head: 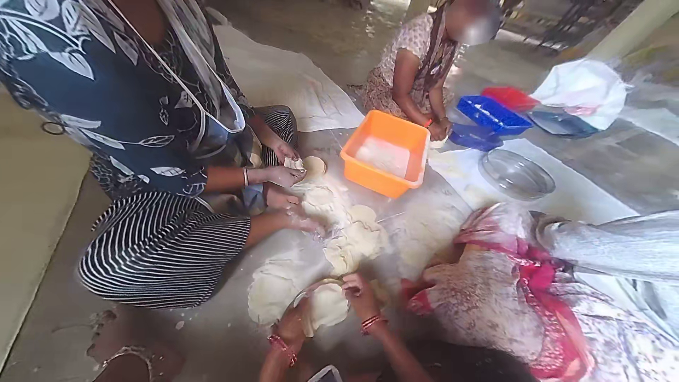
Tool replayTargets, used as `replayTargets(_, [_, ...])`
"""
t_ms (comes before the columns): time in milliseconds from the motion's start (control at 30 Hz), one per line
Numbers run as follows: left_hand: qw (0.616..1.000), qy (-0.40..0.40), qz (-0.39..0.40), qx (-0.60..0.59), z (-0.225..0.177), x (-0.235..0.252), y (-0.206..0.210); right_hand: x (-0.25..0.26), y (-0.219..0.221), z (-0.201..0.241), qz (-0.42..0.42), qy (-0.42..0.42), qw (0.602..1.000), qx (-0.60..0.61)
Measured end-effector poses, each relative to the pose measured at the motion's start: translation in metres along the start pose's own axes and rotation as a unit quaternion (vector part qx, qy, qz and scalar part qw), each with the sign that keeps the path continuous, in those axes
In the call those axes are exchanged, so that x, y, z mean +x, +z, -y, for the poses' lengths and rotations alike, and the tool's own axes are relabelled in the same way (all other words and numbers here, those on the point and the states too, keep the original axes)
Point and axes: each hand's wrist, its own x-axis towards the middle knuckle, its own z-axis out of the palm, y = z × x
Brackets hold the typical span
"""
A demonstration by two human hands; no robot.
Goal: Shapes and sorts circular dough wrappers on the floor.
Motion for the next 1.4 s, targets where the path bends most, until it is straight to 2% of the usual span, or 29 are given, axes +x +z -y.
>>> replayTargets(100, [0.998, -0.009, -0.004, -0.061, -0.001, 0.006, -0.005, 0.008, 0.002, -0.016, -0.017, -0.008, 0.998, -0.066])
replayTargets(233, [0.995, 0.011, -0.010, -0.095, -0.009, 0.004, -0.018, 0.008, 0.004, -0.019, -0.025, -0.017, 0.996, -0.082])
replayTargets(400, [0.994, 0.027, 0.007, -0.108, -0.024, -0.002, -0.027, 0.003, 0.009, -0.016, -0.040, 0.005, 0.998, -0.044])
replayTargets(567, [0.991, 0.007, 0.032, -0.128, -0.031, -0.008, -0.023, -0.008, 0.010, -0.008, -0.033, 0.051, 0.998, -0.011])
replayTargets(733, [0.991, -0.011, 0.047, -0.125, -0.027, -0.010, -0.014, -0.004, 0.009, -0.011, -0.046, 0.047, 0.998, 0.012])
replayTargets(867, [0.987, -0.012, 0.068, -0.144, -0.024, -0.012, -0.010, -0.013, 0.005, -0.011, -0.042, 0.126, 0.984, 0.123])
replayTargets(1000, [0.981, -0.010, 0.094, -0.168, -0.022, -0.012, -0.007, -0.027, 0.009, -0.004, -0.072, 0.126, 0.966, 0.215])
replayTargets(1167, [0.959, -0.029, 0.139, -0.245, -0.024, -0.014, -0.006, -0.039, 0.023, -0.017, -0.122, 0.062, 0.990, 0.034])
replayTargets(1267, [0.938, -0.035, 0.197, -0.284, -0.022, -0.017, -0.009, -0.049, 0.030, -0.012, -0.068, -0.014, 0.995, 0.077])
replayTargets(1300, [0.932, -0.038, 0.212, -0.291, -0.020, -0.019, -0.009, -0.051, 0.031, -0.005, -0.028, -0.013, 0.993, 0.110])
replayTargets(1400, [0.903, -0.052, 0.285, -0.319, -0.015, -0.021, -0.009, -0.053, 0.024, 0.026, 0.076, 0.061, 0.977, 0.192])
